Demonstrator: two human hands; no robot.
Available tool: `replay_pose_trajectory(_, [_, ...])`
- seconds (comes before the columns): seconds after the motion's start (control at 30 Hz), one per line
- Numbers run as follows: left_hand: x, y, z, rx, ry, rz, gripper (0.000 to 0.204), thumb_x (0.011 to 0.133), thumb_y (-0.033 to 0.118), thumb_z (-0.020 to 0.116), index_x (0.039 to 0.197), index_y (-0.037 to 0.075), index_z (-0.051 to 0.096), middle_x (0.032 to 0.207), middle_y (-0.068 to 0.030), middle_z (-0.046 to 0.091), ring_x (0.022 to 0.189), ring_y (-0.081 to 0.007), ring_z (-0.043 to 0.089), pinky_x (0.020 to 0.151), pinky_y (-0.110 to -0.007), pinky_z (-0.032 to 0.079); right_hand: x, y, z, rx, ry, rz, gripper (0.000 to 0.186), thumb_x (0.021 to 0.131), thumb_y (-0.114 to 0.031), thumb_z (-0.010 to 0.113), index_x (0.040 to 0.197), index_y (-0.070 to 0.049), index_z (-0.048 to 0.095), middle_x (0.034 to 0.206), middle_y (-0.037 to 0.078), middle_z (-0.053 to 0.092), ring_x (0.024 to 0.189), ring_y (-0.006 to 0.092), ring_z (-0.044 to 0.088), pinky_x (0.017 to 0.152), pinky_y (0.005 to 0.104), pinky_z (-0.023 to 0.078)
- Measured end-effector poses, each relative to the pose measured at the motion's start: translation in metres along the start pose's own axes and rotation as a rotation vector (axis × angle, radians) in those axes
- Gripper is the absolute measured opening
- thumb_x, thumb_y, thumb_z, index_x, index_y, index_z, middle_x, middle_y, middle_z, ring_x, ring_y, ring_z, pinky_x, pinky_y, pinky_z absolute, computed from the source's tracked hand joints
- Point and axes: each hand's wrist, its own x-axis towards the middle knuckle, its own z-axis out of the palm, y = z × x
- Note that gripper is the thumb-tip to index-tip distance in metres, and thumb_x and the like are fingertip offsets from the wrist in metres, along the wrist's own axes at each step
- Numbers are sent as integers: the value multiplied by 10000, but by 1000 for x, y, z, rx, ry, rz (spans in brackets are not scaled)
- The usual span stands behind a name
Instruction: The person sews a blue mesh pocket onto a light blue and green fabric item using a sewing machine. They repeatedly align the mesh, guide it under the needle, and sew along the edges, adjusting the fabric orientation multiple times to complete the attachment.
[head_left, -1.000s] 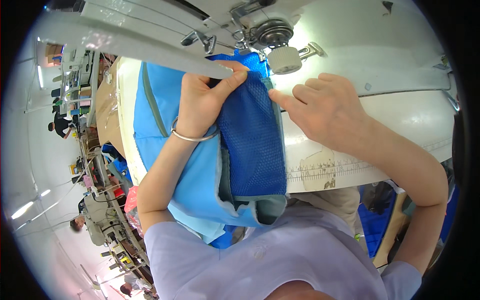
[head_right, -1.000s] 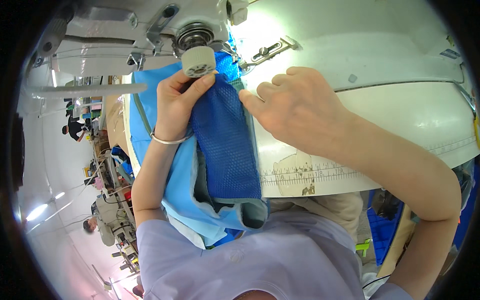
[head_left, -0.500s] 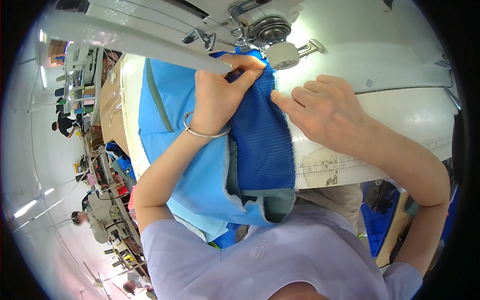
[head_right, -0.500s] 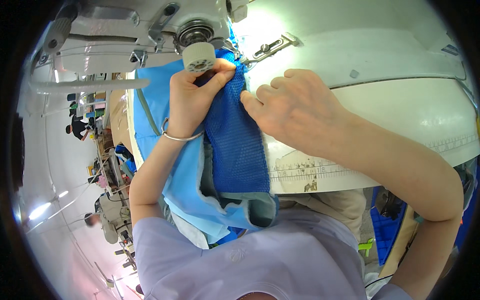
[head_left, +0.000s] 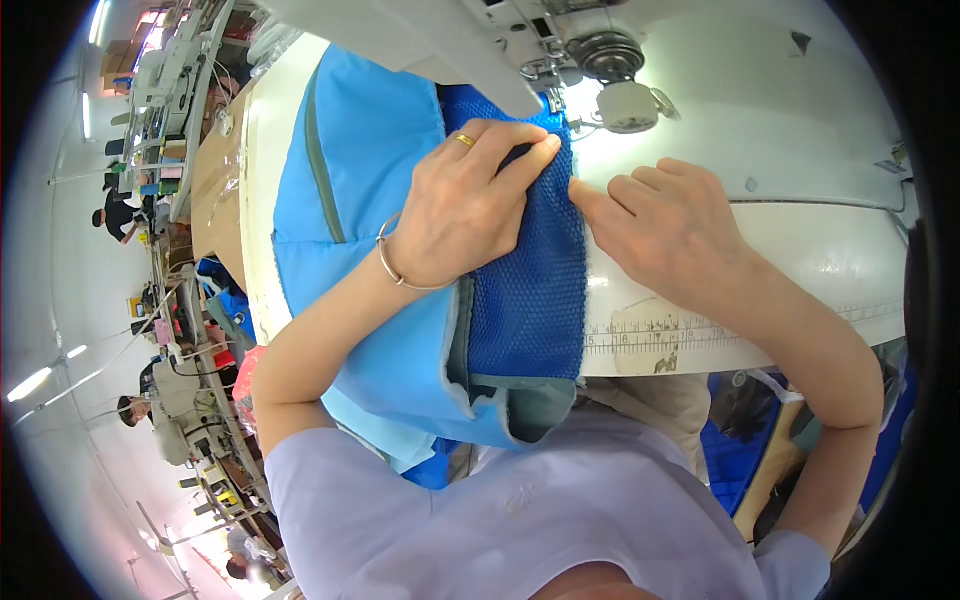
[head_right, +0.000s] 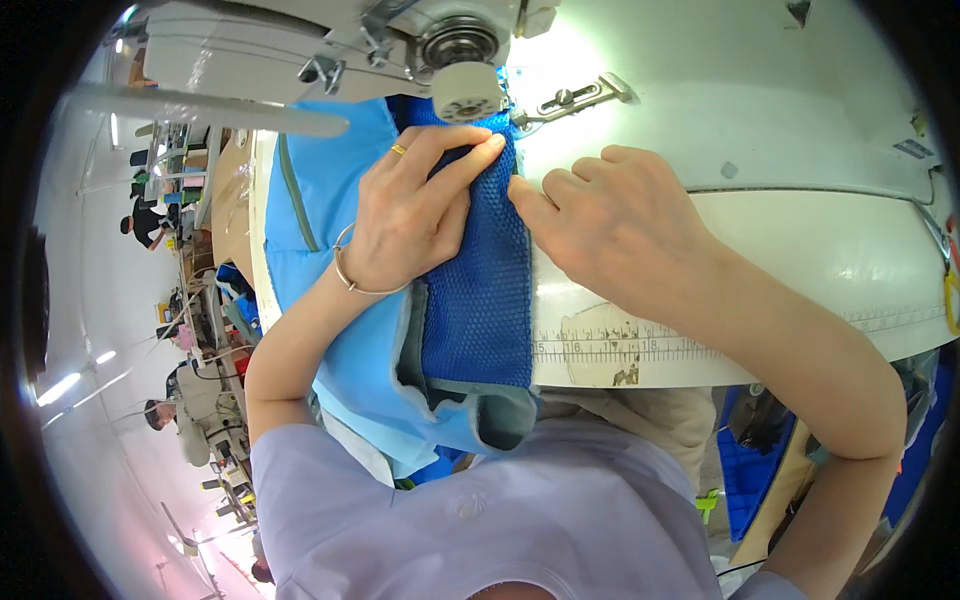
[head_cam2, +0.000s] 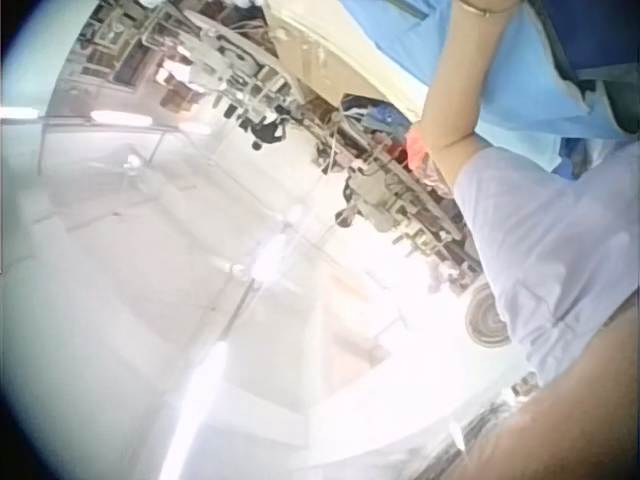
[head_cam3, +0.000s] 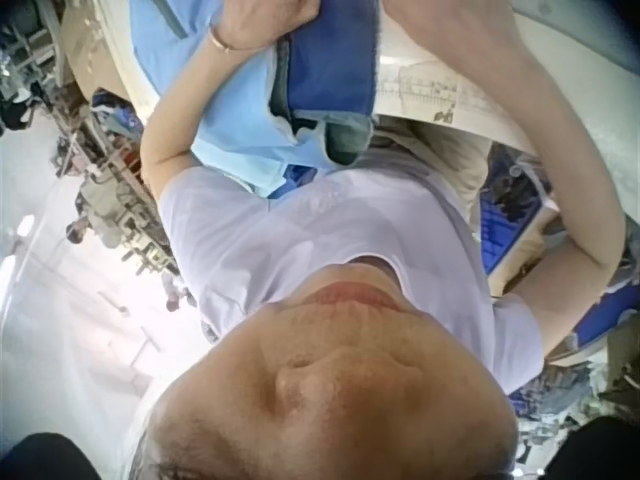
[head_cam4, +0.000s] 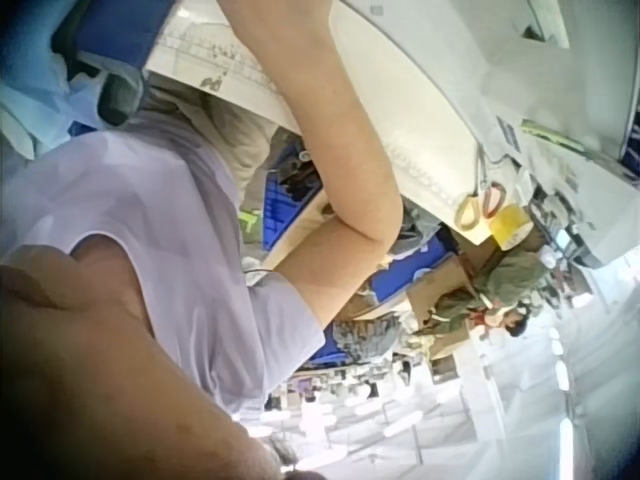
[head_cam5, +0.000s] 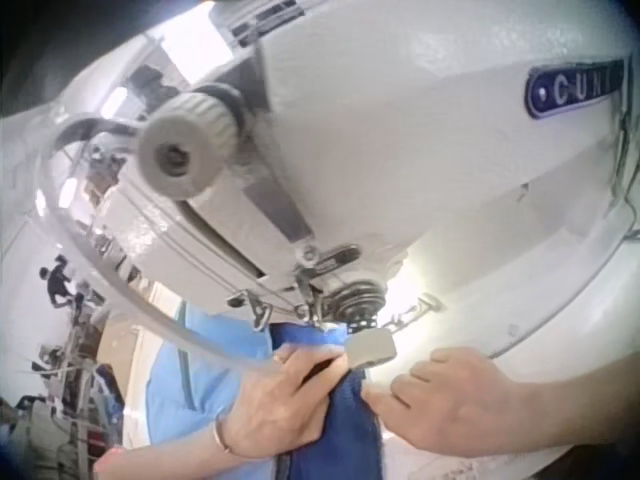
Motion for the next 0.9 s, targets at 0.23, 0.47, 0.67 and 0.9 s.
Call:
replay_pose_trajectory(0.23, [-5, -3, 9, 0, 89, 25, 383, 718, -58, 683, 1089, 15, 746, 1105, -104, 728, 898, -264, 717, 708, -355, 589, 1, -2, -1, -54, -20, 8, 273, 796, -132, 722, 1053, -41, 711, 667, -11, 575, 599, 128, 621, 536, 306, 467])
replay_pose_trajectory(0.47, [-4, -3, 8, -12, 98, 18, 375, 713, -39, 699, 1078, 28, 751, 1086, -97, 728, 856, -251, 717, 667, -340, 583, 3, -1, -2, -91, -32, 14, 254, 810, -172, 749, 1040, -70, 716, 631, -20, 551, 571, 131, 606, 521, 302, 457])
replay_pose_trajectory(0.67, [-3, -5, 7, 15, 117, 12, 375, 714, -17, 709, 1081, 44, 756, 1091, -77, 725, 797, -237, 704, 654, -339, 578, 8, 1, -2, -115, -24, 38, 224, 810, -173, 764, 1015, -83, 746, 612, -13, 542, 537, 138, 590, 495, 305, 436])
replay_pose_trajectory(0.9, [2, -19, 17, 22, 178, 50, 365, 728, -10, 703, 1084, 57, 746, 1073, -71, 723, 796, -246, 705, 648, -350, 582, 15, 4, 3, -151, 29, 77, 186, 839, -177, 758, 1009, -100, 757, 588, -6, 536, 516, 147, 589, 483, 309, 431])
